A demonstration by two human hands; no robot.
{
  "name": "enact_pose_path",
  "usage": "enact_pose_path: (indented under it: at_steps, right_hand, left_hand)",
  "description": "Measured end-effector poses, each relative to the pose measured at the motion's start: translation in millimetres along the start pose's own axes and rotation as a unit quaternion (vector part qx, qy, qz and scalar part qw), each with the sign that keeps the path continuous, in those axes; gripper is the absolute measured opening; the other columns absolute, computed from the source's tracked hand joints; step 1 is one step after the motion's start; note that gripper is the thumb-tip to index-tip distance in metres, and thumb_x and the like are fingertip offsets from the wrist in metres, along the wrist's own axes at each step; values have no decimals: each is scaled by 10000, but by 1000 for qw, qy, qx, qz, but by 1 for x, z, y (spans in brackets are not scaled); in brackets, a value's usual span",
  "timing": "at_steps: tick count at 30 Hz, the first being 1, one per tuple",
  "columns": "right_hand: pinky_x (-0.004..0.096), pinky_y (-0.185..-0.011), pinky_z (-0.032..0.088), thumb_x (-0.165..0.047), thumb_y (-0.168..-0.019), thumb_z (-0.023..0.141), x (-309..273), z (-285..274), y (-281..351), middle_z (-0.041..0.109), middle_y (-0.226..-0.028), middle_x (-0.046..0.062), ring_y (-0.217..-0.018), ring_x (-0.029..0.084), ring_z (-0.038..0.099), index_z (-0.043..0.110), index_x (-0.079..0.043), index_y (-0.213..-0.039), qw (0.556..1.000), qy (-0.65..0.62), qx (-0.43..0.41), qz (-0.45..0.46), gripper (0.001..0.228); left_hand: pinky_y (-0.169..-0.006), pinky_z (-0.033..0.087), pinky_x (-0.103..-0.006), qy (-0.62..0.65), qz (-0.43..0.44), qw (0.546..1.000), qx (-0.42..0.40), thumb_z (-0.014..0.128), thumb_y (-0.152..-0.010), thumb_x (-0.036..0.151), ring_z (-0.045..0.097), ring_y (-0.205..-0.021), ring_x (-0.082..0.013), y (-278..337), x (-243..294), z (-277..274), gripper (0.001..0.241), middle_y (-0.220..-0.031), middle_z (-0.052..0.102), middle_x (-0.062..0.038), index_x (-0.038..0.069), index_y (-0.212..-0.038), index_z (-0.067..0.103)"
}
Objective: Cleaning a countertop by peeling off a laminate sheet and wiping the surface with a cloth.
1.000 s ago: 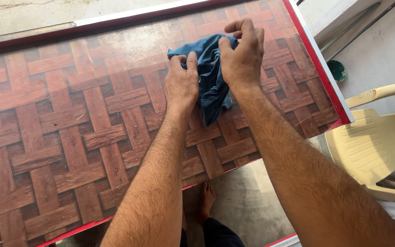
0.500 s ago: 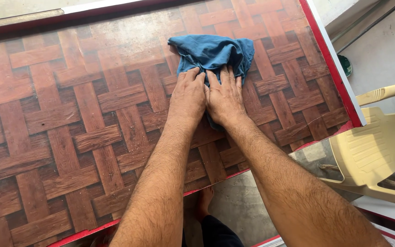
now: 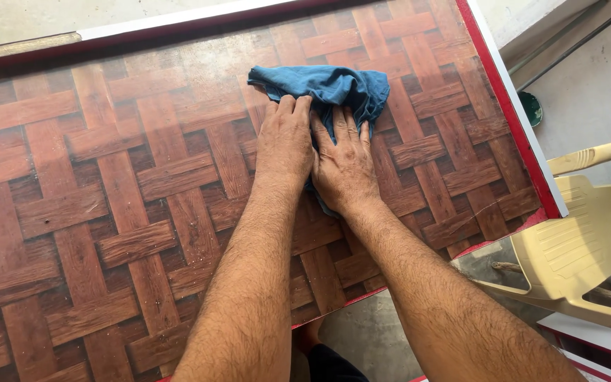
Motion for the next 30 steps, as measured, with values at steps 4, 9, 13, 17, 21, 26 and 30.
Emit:
enact_pose_path:
  at_steps: [4, 9, 13, 17, 21, 26, 30]
  right_hand:
    - [672, -1226, 164, -353, -1064, 494, 0, 2, -2, 276, -1632, 280, -1535, 428, 247, 376, -133, -1600, 1000, 1, -8, 2, 592]
    - [640, -1227, 136, -379, -1036, 480, 1, 1, -2, 291, -1615, 265, -1527, 401, 250, 381, -134, -1572, 1000, 14, -6, 6, 597]
    - [627, -1256, 146, -340, -1078, 447, 3, 3, -1, 302, -1642, 251, -1544, 395, 264, 394, -158, -1593, 1000, 4, -12, 15, 548]
    - [626, -1247, 149, -362, -1078, 440, 5, 1, -5, 296, -1640, 251, -1535, 403, 267, 391, -161, -1594, 1000, -2, -10, 2, 556]
    - [625, -1250, 152, -361, -1085, 428, 7, 5, -10, 299, -1639, 254, -1540, 405, 265, 395, -164, -1596, 1000, -9, -9, -17, 549]
    - [621, -1252, 167, -364, -1091, 424, 7, 4, -20, 320, -1632, 267, -1529, 412, 286, 401, -151, -1596, 999, -15, -11, -44, 549]
    - [614, -1255, 175, -373, -1099, 431, 10, 5, -28, 340, -1629, 261, -1530, 400, 305, 431, -158, -1566, 998, -17, -15, -50, 514]
  left_hand:
    - [-943, 519, -416, 10, -37, 999, -6, 634, -946, 91, 562, -1167, -288, 1, 2, 0, 466, -1240, 570, -118, 67, -1404, 555]
    - [-914, 535, -423, -16, -55, 997, 50, 609, -980, 175, 560, -1166, -273, 0, 0, 4, 382, -1212, 568, -84, 114, -1355, 572]
    - [-948, 553, -386, -11, -79, 997, 0, 581, -1010, 179, 570, -1123, -277, -14, -8, 3, 359, -1200, 559, -104, 85, -1354, 555]
    - [-913, 562, -404, 4, -79, 997, -25, 560, -1027, 223, 600, -1092, -251, -21, -10, 3, 309, -1185, 567, -89, 107, -1314, 561]
    - [-872, 569, -409, -2, -93, 995, -42, 537, -1035, 235, 604, -1062, -249, -24, -10, 3, 327, -1176, 563, -94, 115, -1339, 529]
    - [-847, 587, -416, -2, -101, 995, -5, 525, -1060, 263, 622, -1049, -245, -25, -16, -1, 343, -1169, 555, -93, 129, -1370, 467]
    - [-718, 642, -362, -8, -122, 992, 21, 491, -1080, 325, 632, -1041, -225, -29, -22, -4, 326, -1210, 503, -108, 150, -1345, 418]
Point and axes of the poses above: each hand's wrist, its own y-axis away from the middle knuckle, its own z-axis out of the palm, x = y × z, the point moved 8 cm from there along -y, towards the middle knuckle
